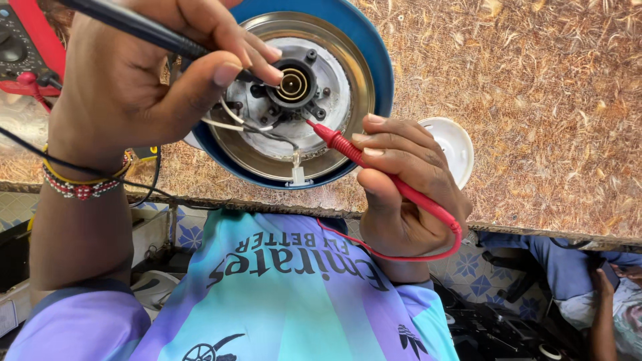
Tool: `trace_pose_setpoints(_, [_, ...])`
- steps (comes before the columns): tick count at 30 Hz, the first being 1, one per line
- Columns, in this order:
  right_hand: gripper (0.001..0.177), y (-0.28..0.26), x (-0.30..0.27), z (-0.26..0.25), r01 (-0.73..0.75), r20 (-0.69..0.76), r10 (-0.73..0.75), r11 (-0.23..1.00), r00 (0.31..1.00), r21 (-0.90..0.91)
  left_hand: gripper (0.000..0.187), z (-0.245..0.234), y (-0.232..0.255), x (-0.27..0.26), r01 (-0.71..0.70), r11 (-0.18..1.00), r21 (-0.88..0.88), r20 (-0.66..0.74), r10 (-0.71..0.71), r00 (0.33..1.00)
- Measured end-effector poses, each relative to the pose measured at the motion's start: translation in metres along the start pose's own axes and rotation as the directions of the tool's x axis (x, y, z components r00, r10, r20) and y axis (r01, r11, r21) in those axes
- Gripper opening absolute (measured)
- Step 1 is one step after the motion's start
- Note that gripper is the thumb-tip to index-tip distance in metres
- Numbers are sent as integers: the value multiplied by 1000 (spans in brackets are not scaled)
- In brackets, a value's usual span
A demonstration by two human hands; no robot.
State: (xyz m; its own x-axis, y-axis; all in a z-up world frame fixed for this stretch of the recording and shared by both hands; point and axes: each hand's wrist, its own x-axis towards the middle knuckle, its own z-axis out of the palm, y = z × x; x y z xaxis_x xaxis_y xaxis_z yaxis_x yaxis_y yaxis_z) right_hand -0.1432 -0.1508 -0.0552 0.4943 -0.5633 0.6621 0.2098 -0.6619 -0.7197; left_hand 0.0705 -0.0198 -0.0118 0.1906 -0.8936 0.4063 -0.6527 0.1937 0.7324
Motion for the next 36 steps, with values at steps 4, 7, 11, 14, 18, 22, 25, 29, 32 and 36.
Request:
trace_pose_setpoints(4, [27, 4, -3, 0, -25, -34, 28, 996, 999, 85, 24, 3, 0, -3, 44, 995, -85, -13, -45, 999])
trace_pose_setpoints(7, [28, 5, -2, 0, -7, -31, 9, 998, 999, 63, 25, 3, 0, -2, 32, 997, -67, -10, -33, 999])
trace_pose_setpoints(11, [28, 4, -2, 0, 11, -30, -10, 999, 999, 36, 23, 3, -1, -2, 27, 997, -78, -8, -27, 1000])
trace_pose_setpoints(14, [26, 3, -2, 0, 15, -29, -14, 999, 999, 35, 24, 3, -2, -2, 4, 997, -79, -2, -4, 1000])
trace_pose_setpoints(18, [22, 0, -2, 0, 10, -17, -10, 1000, 1000, 13, 23, 3, -1, -3, 22, 997, -76, -8, -23, 1000])
trace_pose_setpoints(22, [20, -3, -1, 0, 2, -3, -2, 1000, 1000, 8, 23, 2, 0, -3, 28, 996, -87, -8, -29, 1000])
trace_pose_setpoints(25, [20, -1, -3, 0, 14, -15, -14, 1000, 1000, 4, 18, 0, 1, -5, 42, 995, -94, 12, -41, 999])
trace_pose_setpoints(29, [23, 5, -5, -1, 44, -38, -44, 999, 998, 14, 16, -1, 9, -5, 40, 999, -15, 6, -40, 999])
trace_pose_setpoints(32, [26, 7, -7, -4, 36, -27, -36, 999, 999, 16, 16, -1, 12, -3, 24, 999, 35, 33, -25, 999])
trace_pose_setpoints(36, [28, 7, -10, -6, 14, -38, -13, 1000, 999, 13, 20, -1, 15, -1, -8, 998, 66, 55, 4, 998])
